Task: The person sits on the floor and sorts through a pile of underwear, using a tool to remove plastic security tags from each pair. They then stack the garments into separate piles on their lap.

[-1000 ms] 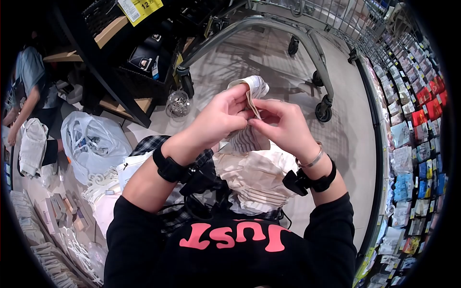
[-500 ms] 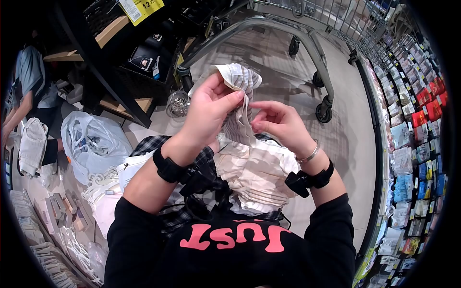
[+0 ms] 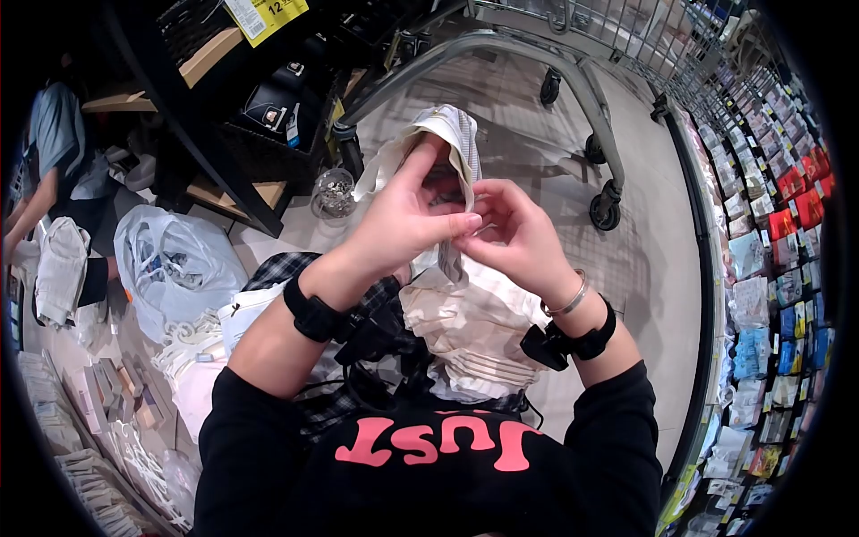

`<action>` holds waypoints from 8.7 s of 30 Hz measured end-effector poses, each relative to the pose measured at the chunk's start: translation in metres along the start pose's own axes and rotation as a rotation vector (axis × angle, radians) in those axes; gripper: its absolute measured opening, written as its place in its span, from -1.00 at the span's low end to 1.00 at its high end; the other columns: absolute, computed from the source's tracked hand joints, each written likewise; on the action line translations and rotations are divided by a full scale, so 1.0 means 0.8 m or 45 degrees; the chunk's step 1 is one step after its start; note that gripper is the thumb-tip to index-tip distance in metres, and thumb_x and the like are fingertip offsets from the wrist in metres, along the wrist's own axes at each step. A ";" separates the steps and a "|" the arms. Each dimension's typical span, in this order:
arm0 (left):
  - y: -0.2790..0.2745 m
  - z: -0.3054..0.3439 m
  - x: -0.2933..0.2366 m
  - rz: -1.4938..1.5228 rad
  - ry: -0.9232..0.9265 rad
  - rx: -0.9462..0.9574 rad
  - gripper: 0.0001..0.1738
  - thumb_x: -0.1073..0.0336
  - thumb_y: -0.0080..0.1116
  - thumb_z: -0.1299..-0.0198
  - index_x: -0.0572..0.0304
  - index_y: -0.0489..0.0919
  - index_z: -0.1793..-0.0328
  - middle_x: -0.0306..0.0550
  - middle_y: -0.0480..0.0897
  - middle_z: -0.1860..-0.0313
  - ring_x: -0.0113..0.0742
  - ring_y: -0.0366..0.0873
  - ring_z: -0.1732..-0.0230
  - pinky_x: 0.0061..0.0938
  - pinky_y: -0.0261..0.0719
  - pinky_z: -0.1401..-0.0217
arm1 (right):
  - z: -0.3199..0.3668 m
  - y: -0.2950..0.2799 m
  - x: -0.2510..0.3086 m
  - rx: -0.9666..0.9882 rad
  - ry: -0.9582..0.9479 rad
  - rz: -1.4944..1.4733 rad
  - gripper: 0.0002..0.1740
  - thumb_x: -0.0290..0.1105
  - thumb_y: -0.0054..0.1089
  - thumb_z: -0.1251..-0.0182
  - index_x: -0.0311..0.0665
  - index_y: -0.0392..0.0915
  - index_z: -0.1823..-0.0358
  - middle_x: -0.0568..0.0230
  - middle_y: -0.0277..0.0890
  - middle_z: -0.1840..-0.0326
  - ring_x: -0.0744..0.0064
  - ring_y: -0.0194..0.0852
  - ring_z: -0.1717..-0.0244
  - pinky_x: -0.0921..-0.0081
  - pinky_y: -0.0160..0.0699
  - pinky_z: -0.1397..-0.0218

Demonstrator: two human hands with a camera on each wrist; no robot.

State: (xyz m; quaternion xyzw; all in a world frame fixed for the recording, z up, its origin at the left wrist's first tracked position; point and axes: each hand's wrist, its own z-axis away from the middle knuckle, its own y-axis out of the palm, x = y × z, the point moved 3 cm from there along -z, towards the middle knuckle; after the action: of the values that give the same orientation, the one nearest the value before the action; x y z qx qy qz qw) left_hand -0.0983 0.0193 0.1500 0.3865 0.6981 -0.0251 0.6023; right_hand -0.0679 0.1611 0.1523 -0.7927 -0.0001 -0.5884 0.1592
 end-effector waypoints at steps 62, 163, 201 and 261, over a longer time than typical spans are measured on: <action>0.013 -0.004 -0.180 -1.243 0.504 0.490 -0.80 0.70 -0.18 0.08 0.26 0.41 0.47 -0.01 0.50 0.13 -0.37 0.49 0.19 -0.58 0.46 0.15 | 0.099 -0.167 0.207 -0.068 -0.712 1.984 -0.68 -0.25 -0.04 -0.25 -0.40 0.51 0.44 0.15 0.44 0.41 0.15 0.40 0.27 0.26 0.19 -0.03; -0.185 -0.086 0.009 -1.821 -0.343 -0.169 -0.80 0.47 0.15 0.15 0.27 0.52 0.31 -0.17 0.58 0.55 -0.40 0.51 0.54 -0.56 0.45 0.44 | -0.013 -0.157 0.091 0.594 -0.605 -0.008 -0.63 -0.36 0.22 0.04 -0.25 0.47 0.13 0.21 0.31 0.35 0.34 0.33 0.34 0.49 0.31 0.37; -0.224 0.210 -0.158 -1.165 0.022 -0.916 -0.75 0.48 0.11 -0.06 0.22 0.51 0.08 -0.26 0.56 0.28 -0.61 0.47 0.39 -0.72 0.44 0.34 | 0.086 0.071 0.012 0.330 -0.457 0.427 -0.79 -0.60 0.42 0.19 -0.34 0.51 0.53 0.22 0.53 0.49 0.36 0.53 0.50 0.58 0.51 0.46; 0.034 0.059 0.113 -1.045 0.002 0.354 -0.80 0.28 0.04 -0.18 0.24 0.42 0.16 -0.02 0.46 0.13 -0.10 0.40 0.10 -0.39 0.32 -0.02 | 0.234 -0.043 -0.051 -0.515 -0.047 0.594 -0.85 -0.63 0.33 0.10 -0.31 0.51 0.51 0.27 0.56 0.48 0.25 0.58 0.26 0.40 0.52 0.09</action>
State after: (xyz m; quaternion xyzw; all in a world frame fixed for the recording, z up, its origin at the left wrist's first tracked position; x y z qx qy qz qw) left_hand -0.0416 0.0604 0.0708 0.1544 0.7843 -0.3561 0.4840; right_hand 0.0881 0.2486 0.0748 -0.7974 0.2962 -0.5096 0.1291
